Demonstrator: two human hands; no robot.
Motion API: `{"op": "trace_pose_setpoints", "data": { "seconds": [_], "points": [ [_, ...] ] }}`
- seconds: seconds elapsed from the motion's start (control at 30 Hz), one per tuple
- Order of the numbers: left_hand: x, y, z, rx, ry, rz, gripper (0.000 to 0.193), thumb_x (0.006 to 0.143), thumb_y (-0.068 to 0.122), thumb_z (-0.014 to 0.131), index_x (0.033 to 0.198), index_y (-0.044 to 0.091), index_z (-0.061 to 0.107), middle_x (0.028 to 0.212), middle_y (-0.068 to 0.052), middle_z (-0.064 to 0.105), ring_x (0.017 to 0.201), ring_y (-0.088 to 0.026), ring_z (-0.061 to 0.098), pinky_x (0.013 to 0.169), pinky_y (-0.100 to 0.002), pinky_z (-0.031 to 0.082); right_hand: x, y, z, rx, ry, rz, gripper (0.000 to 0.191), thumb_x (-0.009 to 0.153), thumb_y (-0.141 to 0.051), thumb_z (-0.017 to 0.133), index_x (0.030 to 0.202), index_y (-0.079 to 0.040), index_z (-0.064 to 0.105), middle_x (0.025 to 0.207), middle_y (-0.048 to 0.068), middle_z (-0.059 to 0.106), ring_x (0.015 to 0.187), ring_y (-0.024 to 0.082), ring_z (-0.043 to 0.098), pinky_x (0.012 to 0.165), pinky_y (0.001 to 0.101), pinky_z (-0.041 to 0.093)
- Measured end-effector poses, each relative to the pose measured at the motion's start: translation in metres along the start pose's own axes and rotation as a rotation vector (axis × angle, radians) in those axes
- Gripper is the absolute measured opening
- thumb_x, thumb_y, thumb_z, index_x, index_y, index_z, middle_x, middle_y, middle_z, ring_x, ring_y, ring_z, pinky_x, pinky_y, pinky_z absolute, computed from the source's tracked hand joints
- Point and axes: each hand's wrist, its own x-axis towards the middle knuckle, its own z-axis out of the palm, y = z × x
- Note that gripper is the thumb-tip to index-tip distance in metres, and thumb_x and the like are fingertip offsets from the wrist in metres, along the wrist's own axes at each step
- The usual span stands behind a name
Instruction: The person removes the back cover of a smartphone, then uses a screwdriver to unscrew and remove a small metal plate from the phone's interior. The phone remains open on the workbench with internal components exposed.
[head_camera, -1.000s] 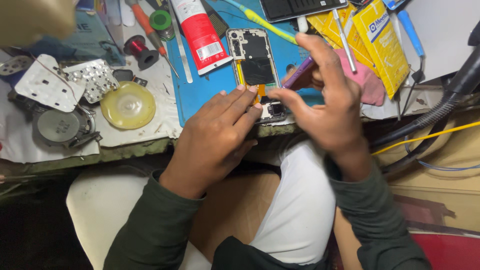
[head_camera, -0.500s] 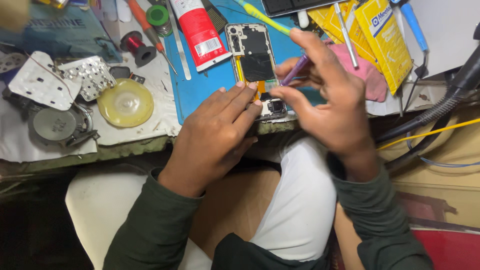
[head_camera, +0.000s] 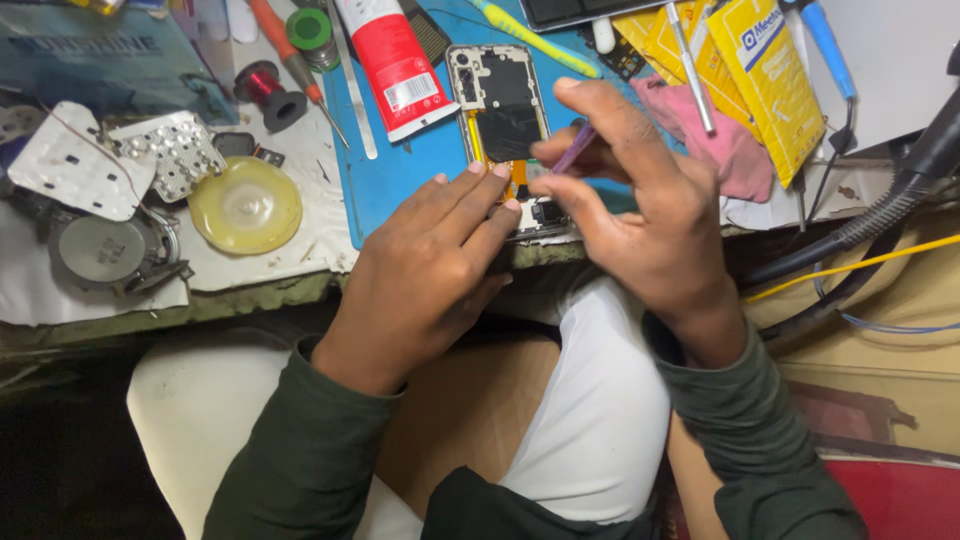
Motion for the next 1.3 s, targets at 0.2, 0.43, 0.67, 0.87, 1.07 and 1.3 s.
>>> {"op": "trace_pose_setpoints", "data": {
  "seconds": [0.2, 0.43, 0.67, 0.87, 1.07, 1.3],
  "points": [
    [-0.003, -0.002, 0.003, 0.01, -0.001, 0.012, 0.058, 0.074, 0.016, 0.085, 0.125, -0.003, 0.064, 0.141, -0.021, 0.059, 0.133, -0.038, 0.056, 0.111, -0.049, 0.045, -0.005, 0.005, 0.005, 0.023, 0.065, 0.006, 0.047, 0.105, 0.013, 0.078, 0.142, 0.002, 0.052, 0.12, 0.013, 0.071, 0.107, 0.017, 0.077, 0.094, 0.0268, 0.065],
    [-0.002, 0.001, 0.0, 0.013, 0.006, 0.021, 0.059, 0.074, 0.016, 0.084, 0.126, -0.002, 0.063, 0.141, -0.021, 0.06, 0.133, -0.038, 0.056, 0.112, -0.049, 0.045, -0.008, 0.004, 0.007, -0.054, 0.143, -0.004, 0.052, 0.1, 0.007, 0.085, 0.141, 0.004, 0.052, 0.113, 0.014, 0.072, 0.1, 0.015, 0.075, 0.088, 0.0257, 0.063],
    [0.002, 0.007, 0.001, 0.093, -0.013, 0.066, 0.064, 0.074, 0.02, 0.084, 0.131, 0.001, 0.063, 0.144, -0.023, 0.055, 0.13, -0.04, 0.053, 0.104, -0.049, 0.045, -0.03, 0.043, -0.03, 0.307, 0.455, 0.267, 0.069, 0.111, 0.008, 0.078, 0.158, -0.001, 0.028, 0.115, 0.02, 0.075, 0.089, 0.019, 0.071, 0.078, 0.0267, 0.06],
    [0.008, 0.016, 0.015, 0.215, -0.011, 0.065, 0.066, 0.078, 0.025, 0.084, 0.135, 0.001, 0.063, 0.145, -0.023, 0.054, 0.128, -0.041, 0.052, 0.104, -0.051, 0.043, -0.054, 0.1, -0.018, 0.46, 0.559, 0.344, 0.073, 0.109, 0.006, 0.075, 0.162, -0.002, 0.026, 0.116, 0.019, 0.071, 0.09, 0.021, 0.072, 0.076, 0.0305, 0.064],
    [0.008, 0.014, 0.015, 0.19, -0.045, 0.05, 0.065, 0.075, 0.023, 0.084, 0.131, -0.001, 0.063, 0.144, -0.023, 0.054, 0.128, -0.041, 0.052, 0.106, -0.051, 0.043, -0.065, 0.113, -0.01, 0.458, 0.488, 0.241, 0.07, 0.114, 0.006, 0.077, 0.161, -0.004, 0.026, 0.105, 0.018, 0.071, 0.091, 0.021, 0.074, 0.079, 0.0311, 0.064],
    [0.008, 0.015, 0.006, 0.035, -0.036, -0.011, 0.055, 0.076, 0.018, 0.084, 0.123, -0.002, 0.063, 0.14, -0.022, 0.057, 0.131, -0.04, 0.053, 0.108, -0.05, 0.045, -0.062, 0.114, -0.007, 0.466, 0.452, 0.221, 0.07, 0.115, 0.004, 0.078, 0.161, -0.005, 0.026, 0.104, 0.018, 0.072, 0.092, 0.021, 0.074, 0.083, 0.0309, 0.064]
  ]
}}
